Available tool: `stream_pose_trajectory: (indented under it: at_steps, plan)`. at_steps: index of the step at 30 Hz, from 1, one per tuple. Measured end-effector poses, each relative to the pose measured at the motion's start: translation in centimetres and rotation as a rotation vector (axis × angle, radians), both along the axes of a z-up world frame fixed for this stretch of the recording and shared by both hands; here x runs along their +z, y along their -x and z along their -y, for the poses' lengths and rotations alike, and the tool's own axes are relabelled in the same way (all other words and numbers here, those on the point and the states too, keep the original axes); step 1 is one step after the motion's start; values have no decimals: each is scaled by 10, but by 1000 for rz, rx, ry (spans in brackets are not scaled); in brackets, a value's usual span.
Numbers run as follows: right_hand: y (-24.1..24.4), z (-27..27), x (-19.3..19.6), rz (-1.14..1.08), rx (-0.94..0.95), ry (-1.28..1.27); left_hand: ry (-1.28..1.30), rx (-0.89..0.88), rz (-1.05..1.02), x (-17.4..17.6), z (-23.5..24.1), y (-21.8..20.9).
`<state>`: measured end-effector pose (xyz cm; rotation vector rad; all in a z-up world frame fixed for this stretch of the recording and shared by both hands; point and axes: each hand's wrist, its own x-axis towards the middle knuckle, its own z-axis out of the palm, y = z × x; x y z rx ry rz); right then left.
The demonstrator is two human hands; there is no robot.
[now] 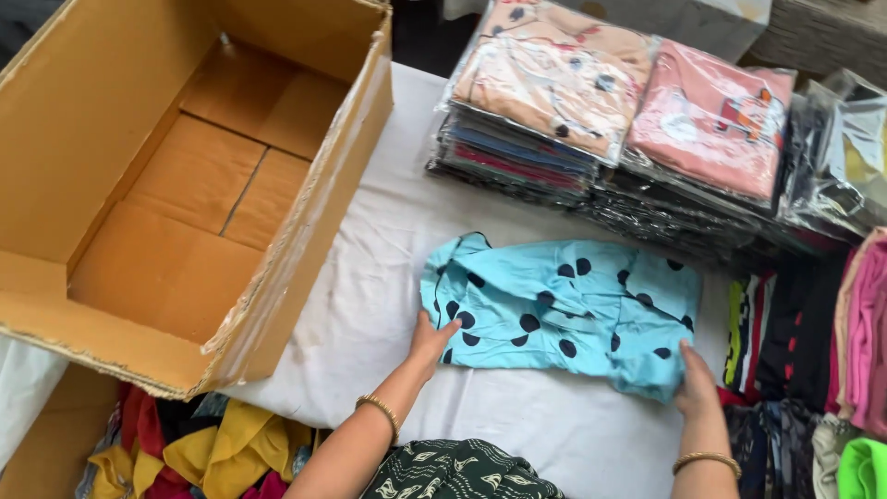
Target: The person folds a green shirt and places it on a stack. They then unfold a light blue polka-dot shirt, button it, and fold it neatly before placing it on the same stack.
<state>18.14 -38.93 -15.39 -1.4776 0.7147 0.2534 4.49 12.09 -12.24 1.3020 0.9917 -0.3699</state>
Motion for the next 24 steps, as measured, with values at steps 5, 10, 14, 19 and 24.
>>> stream_pose_trajectory:
  at_steps: [5, 10, 14, 19, 24]
  plan:
    - [14, -37, -7, 33, 45, 253, -349, 41, 329, -44, 2, -46]
    - [23, -34, 4, 191, 118, 292, -503, 66, 563, -3, -61, -55]
    - [66, -25, -17, 220, 207, 421, -702, 5, 553, 1, -104, -13]
    - [129, -94, 14, 293, 356, 968, -455, 50, 194, -23, -104, 30]
    - [128, -164, 58, 633, 601, 1240, -396, -15, 251, -29, -71, 39]
